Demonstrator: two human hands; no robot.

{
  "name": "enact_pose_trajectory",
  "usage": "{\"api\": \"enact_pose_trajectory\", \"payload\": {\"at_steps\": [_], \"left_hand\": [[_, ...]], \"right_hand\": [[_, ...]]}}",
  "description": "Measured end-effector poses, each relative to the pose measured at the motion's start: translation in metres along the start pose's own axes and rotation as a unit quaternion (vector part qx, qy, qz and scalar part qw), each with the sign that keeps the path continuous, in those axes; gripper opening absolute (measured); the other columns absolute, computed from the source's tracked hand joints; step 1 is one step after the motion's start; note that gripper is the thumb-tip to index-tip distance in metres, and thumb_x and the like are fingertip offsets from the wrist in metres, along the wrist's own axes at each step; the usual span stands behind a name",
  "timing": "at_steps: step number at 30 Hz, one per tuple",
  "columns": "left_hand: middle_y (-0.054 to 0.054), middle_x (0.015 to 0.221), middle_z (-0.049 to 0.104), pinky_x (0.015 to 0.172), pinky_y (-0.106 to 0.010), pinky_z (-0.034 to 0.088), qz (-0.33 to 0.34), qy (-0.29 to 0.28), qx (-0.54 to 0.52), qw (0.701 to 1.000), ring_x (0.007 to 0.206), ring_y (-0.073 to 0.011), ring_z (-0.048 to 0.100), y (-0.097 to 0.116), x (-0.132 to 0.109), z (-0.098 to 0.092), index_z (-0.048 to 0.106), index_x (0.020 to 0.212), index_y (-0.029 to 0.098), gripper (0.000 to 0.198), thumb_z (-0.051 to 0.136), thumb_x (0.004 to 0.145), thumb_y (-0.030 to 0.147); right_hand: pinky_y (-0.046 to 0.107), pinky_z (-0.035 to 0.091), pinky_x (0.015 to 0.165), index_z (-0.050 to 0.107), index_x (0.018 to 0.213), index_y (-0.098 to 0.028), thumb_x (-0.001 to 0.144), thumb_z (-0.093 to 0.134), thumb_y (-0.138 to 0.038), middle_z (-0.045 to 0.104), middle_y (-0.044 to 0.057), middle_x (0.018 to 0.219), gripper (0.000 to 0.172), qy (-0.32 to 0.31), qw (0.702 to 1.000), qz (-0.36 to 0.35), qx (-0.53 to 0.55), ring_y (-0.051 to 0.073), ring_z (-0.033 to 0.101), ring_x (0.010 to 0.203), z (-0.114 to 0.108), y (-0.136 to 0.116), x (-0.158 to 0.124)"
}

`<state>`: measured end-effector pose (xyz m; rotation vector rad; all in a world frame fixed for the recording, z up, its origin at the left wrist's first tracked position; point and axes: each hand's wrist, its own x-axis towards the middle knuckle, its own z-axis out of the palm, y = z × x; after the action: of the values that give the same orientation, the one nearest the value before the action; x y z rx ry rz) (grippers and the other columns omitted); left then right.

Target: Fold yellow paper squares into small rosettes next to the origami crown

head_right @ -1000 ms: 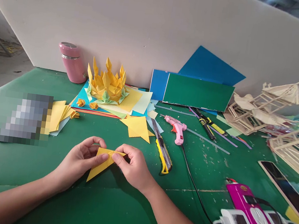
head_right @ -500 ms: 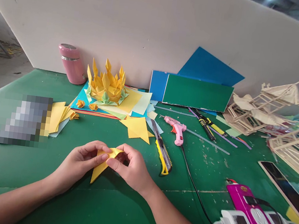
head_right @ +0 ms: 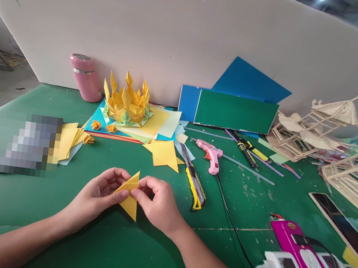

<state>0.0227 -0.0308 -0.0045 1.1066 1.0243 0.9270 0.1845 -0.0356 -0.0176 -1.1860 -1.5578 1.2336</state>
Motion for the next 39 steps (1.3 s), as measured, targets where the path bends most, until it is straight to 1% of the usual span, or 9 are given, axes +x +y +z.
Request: {"api": "enact_pose_trajectory", "payload": {"at_steps": [6, 9, 12, 16, 21, 25, 28, 33, 39], "left_hand": [[0.006, 0.056, 0.049, 0.05, -0.022, 0.035, 0.004, 0.022, 0.07, 0.997, 0.053, -0.01, 0.043, -0.007, 0.001, -0.001, 0.056, 0.064, 0.019, 0.035, 0.071, 0.065, 0.05], [0.006, 0.056, 0.051, 0.051, -0.021, 0.036, -0.007, 0.053, 0.002, 0.999, 0.053, -0.0094, 0.045, -0.006, 0.003, -0.001, 0.054, 0.063, 0.019, 0.037, 0.073, 0.063, 0.05], [0.006, 0.058, 0.055, 0.053, -0.02, 0.041, -0.022, 0.091, -0.075, 0.993, 0.054, -0.0088, 0.049, -0.002, 0.005, -0.001, 0.054, 0.066, 0.018, 0.037, 0.076, 0.061, 0.048], [0.005, 0.065, 0.061, 0.059, -0.021, 0.046, -0.022, 0.115, -0.127, 0.985, 0.06, -0.0103, 0.058, 0.001, 0.006, -0.001, 0.053, 0.075, 0.019, 0.038, 0.079, 0.06, 0.042], [0.007, 0.068, 0.062, 0.058, -0.021, 0.048, -0.008, 0.103, -0.154, 0.983, 0.067, -0.0137, 0.064, 0.0, 0.005, -0.001, 0.047, 0.076, 0.023, 0.038, 0.079, 0.061, 0.038], [0.004, 0.071, 0.064, 0.061, -0.019, 0.048, -0.018, 0.103, -0.133, 0.986, 0.066, -0.0106, 0.06, -0.002, 0.006, -0.003, 0.059, 0.069, 0.018, 0.031, 0.079, 0.06, 0.04], [0.001, 0.074, 0.069, 0.066, -0.021, 0.05, -0.028, 0.101, -0.124, 0.987, 0.067, -0.0117, 0.061, -0.002, 0.005, -0.004, 0.067, 0.074, 0.017, 0.03, 0.08, 0.059, 0.039], [-0.003, 0.077, 0.074, 0.07, -0.027, 0.053, -0.039, 0.106, -0.104, 0.988, 0.07, -0.0166, 0.065, -0.002, 0.005, -0.005, 0.072, 0.077, 0.016, 0.032, 0.081, 0.057, 0.039], [-0.001, 0.073, 0.073, 0.067, -0.025, 0.054, -0.038, 0.112, -0.081, 0.99, 0.066, -0.0152, 0.065, -0.002, 0.005, -0.004, 0.072, 0.076, 0.018, 0.032, 0.082, 0.054, 0.039]], "right_hand": [[0.026, 0.041, 0.056, 0.056, 0.065, -0.019, 0.08, 0.062, -0.039, 0.055, 0.0, 0.062, 0.026, 0.002, 0.999, -0.036, -0.039, 0.014, 0.05, 0.059, 0.001, -0.003, -0.002], [0.028, 0.045, 0.062, 0.059, 0.083, -0.02, 0.083, 0.057, -0.039, 0.059, 0.002, 0.072, 0.019, 0.004, 0.999, -0.036, 0.003, 0.016, 0.055, 0.067, 0.0, -0.002, -0.002], [0.029, 0.046, 0.066, 0.049, 0.101, -0.022, 0.082, 0.059, -0.039, 0.058, 0.001, 0.079, 0.028, -0.01, 0.997, -0.045, 0.056, 0.015, 0.055, 0.069, 0.0, 0.002, -0.003], [0.029, 0.046, 0.067, 0.042, 0.092, -0.024, 0.068, 0.075, -0.034, 0.055, -0.001, 0.08, 0.042, -0.02, 0.997, -0.072, 0.007, 0.014, 0.052, 0.069, 0.003, 0.006, -0.005], [0.026, 0.046, 0.06, 0.045, 0.079, -0.023, 0.077, 0.064, -0.025, 0.054, -0.002, 0.074, 0.02, -0.001, 0.991, -0.103, -0.085, 0.013, 0.052, 0.064, 0.004, 0.004, -0.005], [0.025, 0.047, 0.06, 0.05, 0.08, -0.022, 0.08, 0.061, -0.023, 0.056, -0.001, 0.073, 0.011, 0.04, 0.983, -0.149, -0.101, 0.013, 0.053, 0.063, 0.002, 0.003, -0.004], [0.025, 0.048, 0.06, 0.051, 0.083, -0.022, 0.082, 0.057, -0.02, 0.056, -0.001, 0.073, 0.006, 0.073, 0.973, -0.185, -0.118, 0.013, 0.053, 0.063, 0.001, 0.005, -0.005], [0.027, 0.048, 0.061, 0.052, 0.085, -0.022, 0.083, 0.056, -0.018, 0.058, 0.001, 0.077, 0.006, 0.096, 0.964, -0.208, -0.136, 0.014, 0.053, 0.065, 0.001, 0.008, -0.005], [0.027, 0.045, 0.059, 0.049, 0.077, -0.022, 0.08, 0.055, -0.014, 0.054, 0.001, 0.078, 0.011, 0.077, 0.965, -0.214, -0.13, 0.016, 0.051, 0.069, 0.0, 0.004, -0.002]]}}
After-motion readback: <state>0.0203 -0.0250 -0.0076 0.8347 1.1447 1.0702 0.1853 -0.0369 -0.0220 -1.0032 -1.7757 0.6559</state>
